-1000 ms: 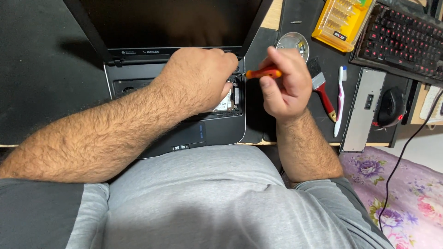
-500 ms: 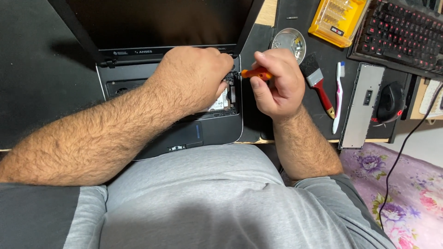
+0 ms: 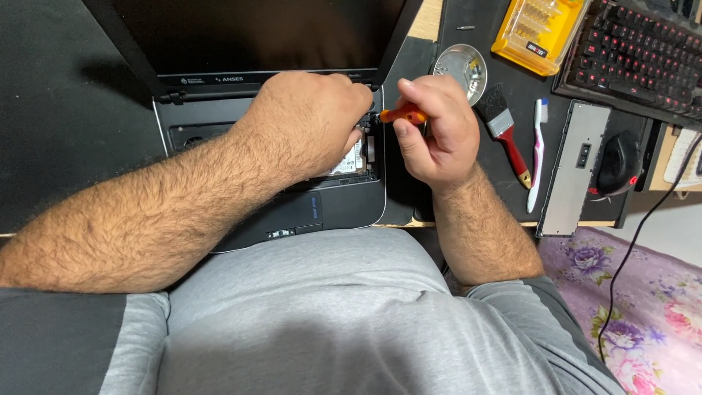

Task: The person disassembles a laptop by first removing the keyboard and then unscrewing the hard drive caddy. They proceed to remove the hard drive and disconnect the internal battery cable using a screwdriver.

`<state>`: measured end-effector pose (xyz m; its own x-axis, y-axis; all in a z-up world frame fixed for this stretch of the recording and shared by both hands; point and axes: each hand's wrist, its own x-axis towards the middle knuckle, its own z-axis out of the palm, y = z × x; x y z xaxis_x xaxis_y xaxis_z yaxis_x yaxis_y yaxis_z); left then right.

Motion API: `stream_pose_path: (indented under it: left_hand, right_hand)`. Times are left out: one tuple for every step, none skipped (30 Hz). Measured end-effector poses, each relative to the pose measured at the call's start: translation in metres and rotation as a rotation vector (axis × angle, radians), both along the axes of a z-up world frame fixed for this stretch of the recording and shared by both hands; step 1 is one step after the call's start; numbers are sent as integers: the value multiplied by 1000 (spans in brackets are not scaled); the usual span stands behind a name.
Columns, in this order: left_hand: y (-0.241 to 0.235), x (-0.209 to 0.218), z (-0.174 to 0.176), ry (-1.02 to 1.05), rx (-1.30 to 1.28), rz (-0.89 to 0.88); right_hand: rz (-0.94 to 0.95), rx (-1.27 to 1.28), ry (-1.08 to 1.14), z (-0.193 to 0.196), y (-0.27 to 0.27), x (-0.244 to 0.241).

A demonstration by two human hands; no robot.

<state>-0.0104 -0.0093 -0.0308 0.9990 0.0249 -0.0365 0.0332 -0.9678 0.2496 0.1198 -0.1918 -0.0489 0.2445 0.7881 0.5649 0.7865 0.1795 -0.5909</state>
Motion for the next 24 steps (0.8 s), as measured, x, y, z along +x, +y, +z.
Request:
stream_pose_path:
  left_hand:
    - [0, 0, 0, 0, 0, -2]
    - [0, 0, 1, 12, -4, 0]
    - [0, 0, 1, 25, -8, 3]
    - [0, 0, 0, 26, -9, 4]
    - [1, 0, -2, 3, 1, -2]
    - [1, 0, -3, -21, 10, -7]
    - [1, 0, -1, -19, 10, -6]
    - [1, 0, 0, -12, 9, -7]
    - [1, 0, 1, -7, 7, -12]
    - [1, 0, -1, -7, 6, -14]
    - [1, 0, -2, -9, 9, -10]
    - [1, 0, -3, -10, 12, -6]
    - [1, 1, -2, -10, 11, -6]
    - [1, 1, -1, -4, 9, -5]
    - [1, 0, 0, 3, 6, -3]
    - [1, 0, 0, 3, 6, -3]
    - [1, 0, -1, -3, 5, -6]
    - [1, 0, -1, -8, 4, -9]
    - [1, 0, 0, -8, 4, -9]
    - [1, 0, 1, -6, 1, -7]
    - [1, 0, 1, -4, -1, -5]
    - [1, 0, 1, -4, -2, -5]
    - [1, 1, 0, -7, 2, -9]
    - [1, 1, 0, -11, 7, -14]
  right_hand:
    - [-2, 0, 0, 0, -1, 0]
    - [-1, 7, -7, 0, -1, 0]
    - [2, 14, -13, 0, -2, 0]
    - [2, 12, -12, 0, -2, 0]
    - [-14, 42, -13, -1, -2, -1]
    - [-30, 72, -15, -2, -3, -2]
    - [-29, 72, -13, -2, -3, -1]
    - [-21, 66, -14, -3, -3, -1]
    - [-17, 60, -17, -3, -3, 0]
    - [-19, 59, -17, -2, -3, -1]
    - [-11, 47, -13, -1, -2, -1]
    - [-2, 34, -9, 0, -2, -1]
    - [-3, 34, -9, -1, -1, -1]
    - [8, 20, -16, -1, -1, 0]
    - [19, 7, -22, -1, 0, 0]
    - [20, 6, -21, -1, -1, 0]
    - [26, 6, -37, -1, -1, 1]
    - [32, 6, -52, -1, -1, 1]
    - [33, 5, -52, -1, -2, 1]
    - [32, -4, -59, 0, -2, 1]
    - [31, -13, -65, 0, -3, 1]
    - [31, -13, -65, 0, -4, 1]
    - [17, 11, -75, 0, -4, 0]
    - [2, 35, -85, 0, -5, 0]
